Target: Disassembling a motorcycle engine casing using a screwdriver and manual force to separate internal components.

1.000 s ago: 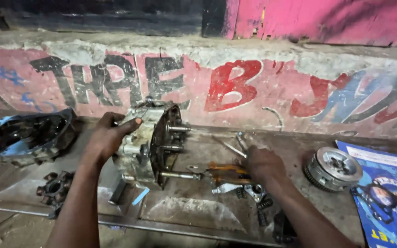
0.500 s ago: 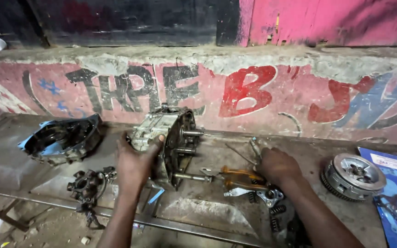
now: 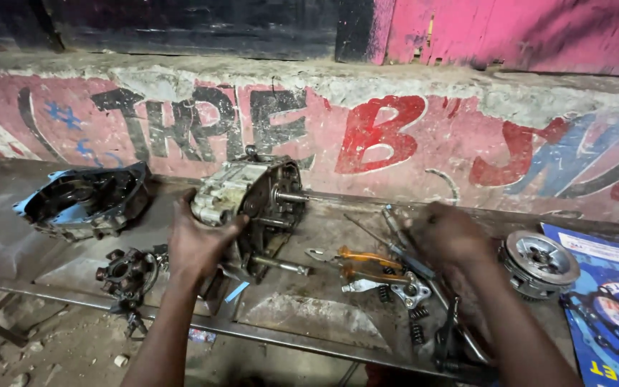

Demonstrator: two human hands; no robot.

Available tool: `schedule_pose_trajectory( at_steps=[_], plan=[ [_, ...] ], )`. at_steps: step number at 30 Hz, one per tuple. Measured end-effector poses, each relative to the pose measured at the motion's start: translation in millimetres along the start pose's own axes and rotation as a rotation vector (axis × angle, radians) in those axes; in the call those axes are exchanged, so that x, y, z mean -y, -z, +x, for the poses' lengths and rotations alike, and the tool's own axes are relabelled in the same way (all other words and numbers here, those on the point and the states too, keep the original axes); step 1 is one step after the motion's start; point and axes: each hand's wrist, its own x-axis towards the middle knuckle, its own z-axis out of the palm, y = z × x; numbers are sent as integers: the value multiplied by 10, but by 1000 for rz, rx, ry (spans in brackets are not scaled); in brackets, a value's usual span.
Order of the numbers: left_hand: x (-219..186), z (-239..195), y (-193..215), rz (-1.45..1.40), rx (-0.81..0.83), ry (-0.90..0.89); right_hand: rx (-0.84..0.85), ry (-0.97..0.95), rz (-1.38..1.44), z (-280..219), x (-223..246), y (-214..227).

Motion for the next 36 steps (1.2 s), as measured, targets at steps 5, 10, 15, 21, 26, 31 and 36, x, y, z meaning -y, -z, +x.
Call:
schedule_pose_trajectory(
  at_steps=[5,10,15,21,26,31,36],
  plan=[
    [330,322,-259,-7,-6,-105,-90,-22,133,592,-849,-90],
    [9,-19,-12,63,-18,-121,19,-37,242,654,-1056,-70],
    [-57,-49,198,33,165,9,81,161,-28,896,-1404,-194],
    [331,269,159,-40,268,-274,294,-15,198,1,-777,147],
    [745,568,14,-277,374,-462,176,1417,-287,402,-1722,-594],
    [139,105,326,-77,383,-188,181,-149,-59,-530,-915,-577],
    [-64,-17,467,-39,467,-73,75,-280,-173,-931,-881,-132]
  ],
)
